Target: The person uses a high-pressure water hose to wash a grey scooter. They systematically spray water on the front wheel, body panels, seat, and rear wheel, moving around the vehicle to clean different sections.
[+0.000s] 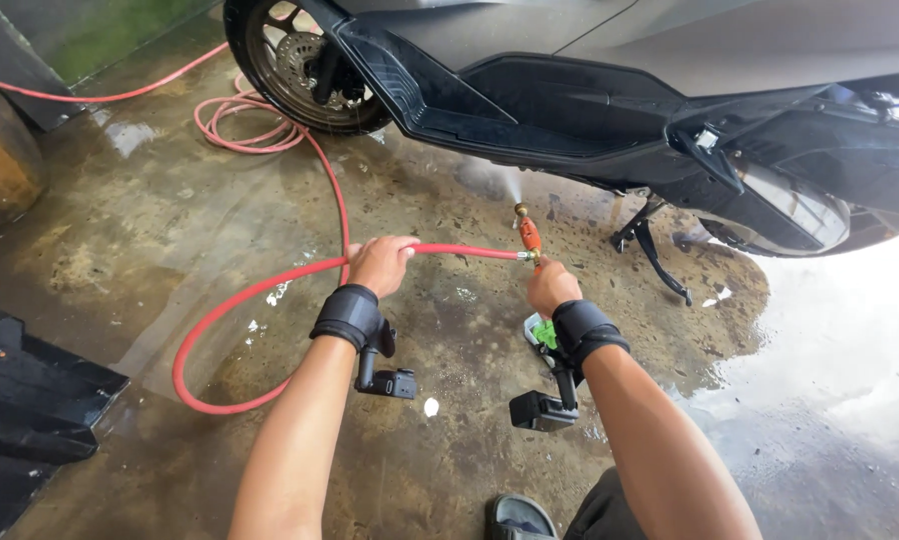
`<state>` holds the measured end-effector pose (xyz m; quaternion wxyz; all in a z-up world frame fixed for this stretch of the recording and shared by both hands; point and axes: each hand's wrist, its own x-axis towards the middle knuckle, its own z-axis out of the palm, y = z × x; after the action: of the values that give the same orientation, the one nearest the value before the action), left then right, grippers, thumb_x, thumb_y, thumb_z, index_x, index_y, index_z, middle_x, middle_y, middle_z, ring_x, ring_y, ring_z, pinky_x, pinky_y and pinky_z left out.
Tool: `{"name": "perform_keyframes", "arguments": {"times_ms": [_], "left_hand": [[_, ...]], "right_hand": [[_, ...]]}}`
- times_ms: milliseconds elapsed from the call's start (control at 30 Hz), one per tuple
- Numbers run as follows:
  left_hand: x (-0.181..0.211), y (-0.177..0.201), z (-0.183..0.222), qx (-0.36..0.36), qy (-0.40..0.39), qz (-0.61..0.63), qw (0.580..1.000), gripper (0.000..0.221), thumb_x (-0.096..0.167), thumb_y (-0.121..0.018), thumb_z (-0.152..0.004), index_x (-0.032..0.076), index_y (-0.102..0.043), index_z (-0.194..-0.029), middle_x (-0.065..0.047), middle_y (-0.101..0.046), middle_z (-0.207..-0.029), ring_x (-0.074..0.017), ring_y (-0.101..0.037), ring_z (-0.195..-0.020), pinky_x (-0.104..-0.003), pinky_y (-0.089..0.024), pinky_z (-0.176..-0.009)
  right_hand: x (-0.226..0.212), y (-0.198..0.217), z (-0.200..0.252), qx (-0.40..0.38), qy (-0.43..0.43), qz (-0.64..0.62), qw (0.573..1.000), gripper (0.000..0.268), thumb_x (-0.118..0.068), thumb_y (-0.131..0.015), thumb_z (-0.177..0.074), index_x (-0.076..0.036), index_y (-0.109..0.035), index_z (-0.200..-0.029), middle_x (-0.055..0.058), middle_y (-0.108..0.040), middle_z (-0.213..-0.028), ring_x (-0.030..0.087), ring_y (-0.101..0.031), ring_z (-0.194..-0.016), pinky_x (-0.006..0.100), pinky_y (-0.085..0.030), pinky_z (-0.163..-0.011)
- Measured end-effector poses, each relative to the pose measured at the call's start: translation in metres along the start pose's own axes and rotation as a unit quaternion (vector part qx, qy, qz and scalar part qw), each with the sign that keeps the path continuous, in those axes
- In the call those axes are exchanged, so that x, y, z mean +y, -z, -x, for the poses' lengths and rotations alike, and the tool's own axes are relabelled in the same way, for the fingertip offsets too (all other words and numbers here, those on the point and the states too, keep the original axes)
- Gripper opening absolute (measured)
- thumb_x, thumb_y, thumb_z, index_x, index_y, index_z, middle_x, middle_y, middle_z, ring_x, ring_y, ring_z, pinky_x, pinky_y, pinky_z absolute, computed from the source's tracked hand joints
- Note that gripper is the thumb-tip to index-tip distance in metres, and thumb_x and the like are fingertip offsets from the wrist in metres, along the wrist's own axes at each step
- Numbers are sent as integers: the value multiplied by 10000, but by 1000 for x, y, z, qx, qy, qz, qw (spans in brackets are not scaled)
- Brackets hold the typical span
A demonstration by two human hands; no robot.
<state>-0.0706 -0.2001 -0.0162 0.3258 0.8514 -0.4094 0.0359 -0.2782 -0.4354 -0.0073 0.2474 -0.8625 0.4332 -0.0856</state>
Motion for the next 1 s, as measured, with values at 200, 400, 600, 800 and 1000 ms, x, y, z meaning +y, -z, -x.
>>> {"name": "perform_keyframes", "arguments": {"times_ms": [200, 400, 600, 800, 1000], "left_hand": [[6, 11, 0, -16, 2, 16, 1000, 291, 236, -524, -1005, 245, -744, -1195, -22, -777, -1017, -267, -689, -1004, -462, -344, -903], [-28, 37, 14, -6, 53, 11, 998, 276, 253, -565, -993, 251, -749, -1200, -52, -767, -1020, -274, -680, -1029, -461, -326, -924], [-63, 64, 30, 41, 94, 11, 995, 261, 253, -583, -977, 256, -766, -1163, -58, -765, -1049, -277, -662, -1070, -466, -318, -942], [-87, 74, 42, 55, 97, -6, 994, 258, 237, -577, -982, 250, -768, -1155, -80, -761, -1047, -287, -671, -1060, -461, -330, -932], [-93, 73, 42, 56, 112, -14, 992, 253, 246, -586, -979, 257, -769, -1153, -81, -764, -1026, -291, -675, -1035, -448, -336, -931]], "right_hand": [[-10, 10, 13, -39, -15, 1, 999, 491, -180, -511, -943, -159, -560, -1430, 254, -754, -876, 412, -759, -742, 493, -592, -693], [-10, -50, -38, 14, 134, 82, 987, 507, -277, -610, -946, -124, -564, -1427, 240, -736, -1000, 432, -712, -902, 501, -566, -799], [-58, -76, -31, 20, 166, 35, 985, 580, -286, -615, -930, -139, -518, -1482, 286, -686, -1150, 492, -660, -1043, 518, -527, -926], [-86, -99, -24, -9, 164, 46, 985, 579, -291, -597, -940, -161, -514, -1498, 282, -696, -1158, 484, -667, -1072, 519, -530, -942], [-83, -110, -31, -6, 148, 18, 989, 591, -308, -629, -924, -165, -519, -1487, 285, -685, -1157, 472, -669, -1071, 498, -530, -948]]}}
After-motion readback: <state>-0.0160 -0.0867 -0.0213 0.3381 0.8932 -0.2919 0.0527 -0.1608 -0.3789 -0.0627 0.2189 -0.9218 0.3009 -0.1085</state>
